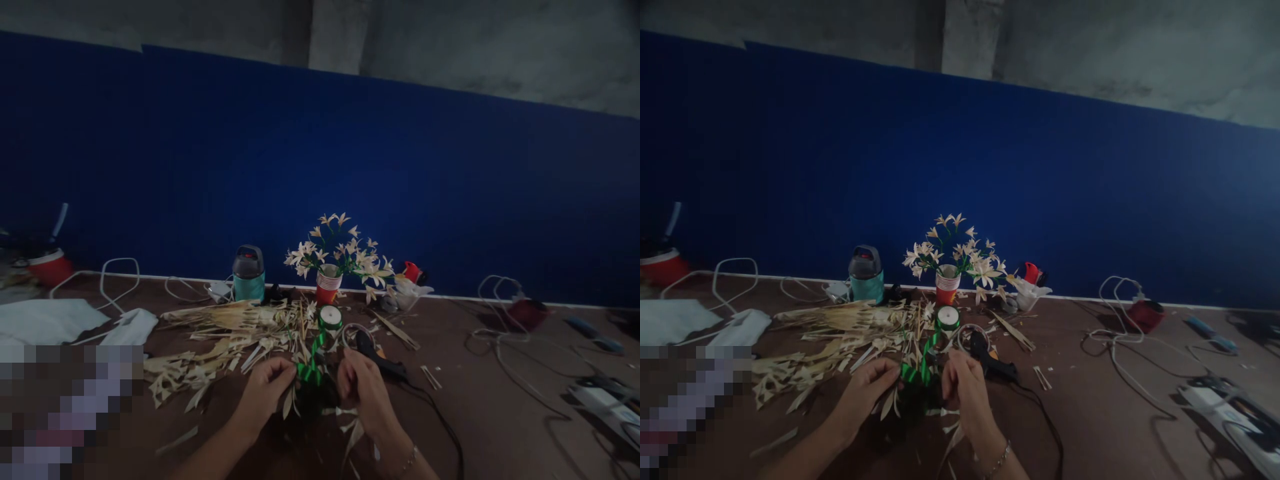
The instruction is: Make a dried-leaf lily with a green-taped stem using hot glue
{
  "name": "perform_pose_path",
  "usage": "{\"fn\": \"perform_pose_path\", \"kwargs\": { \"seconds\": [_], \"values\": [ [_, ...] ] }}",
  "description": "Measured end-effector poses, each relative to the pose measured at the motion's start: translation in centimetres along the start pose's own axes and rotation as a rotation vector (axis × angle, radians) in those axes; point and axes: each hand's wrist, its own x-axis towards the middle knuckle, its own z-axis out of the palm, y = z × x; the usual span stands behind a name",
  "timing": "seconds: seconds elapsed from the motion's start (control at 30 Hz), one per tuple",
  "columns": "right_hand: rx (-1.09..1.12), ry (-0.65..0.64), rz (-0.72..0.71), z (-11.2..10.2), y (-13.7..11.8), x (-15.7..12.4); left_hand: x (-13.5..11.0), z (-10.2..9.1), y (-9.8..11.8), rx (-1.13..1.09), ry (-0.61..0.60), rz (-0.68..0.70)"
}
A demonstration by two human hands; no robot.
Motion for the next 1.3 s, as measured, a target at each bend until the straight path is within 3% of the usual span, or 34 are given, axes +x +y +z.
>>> {"fn": "perform_pose_path", "kwargs": {
  "seconds": [0.17, 0.23, 0.4, 0.53, 0.73, 0.87, 1.03, 1.3],
  "values": [
    [-0.461, 0.101, -0.272, -1.9, 0.8, 1.5, 0.4, -0.3, -0.6, 0.018, -0.008, 0.027],
    [-0.733, 0.069, -0.328, -2.3, 1.0, 1.5, 0.4, -0.3, -0.6, 0.013, -0.003, 0.033],
    [-1.429, -0.109, -0.197, -1.0, 0.0, 0.0, 0.1, 0.0, 0.0, -0.07, -0.017, -0.008],
    [-1.716, -0.165, -0.077, 0.4, -1.5, -0.3, -0.2, 0.2, 0.5, -0.086, 0.005, 0.01],
    [-1.735, -0.25, -0.067, 0.3, -3.6, -0.1, -0.2, 0.3, 0.3, -0.074, 0.008, -0.023],
    [-1.65, -0.339, -0.103, -0.9, -5.0, -0.5, 0.0, 0.4, 0.1, -0.165, -0.012, -0.069],
    [-1.562, -0.406, -0.022, -2.8, -5.8, -0.9, -0.2, 0.6, 0.4, -0.282, -0.06, -0.052],
    [-1.138, -0.462, 0.02, -5.4, -7.1, -1.0, -0.6, 0.6, 0.8, -0.242, -0.039, -0.034]
  ]
}}
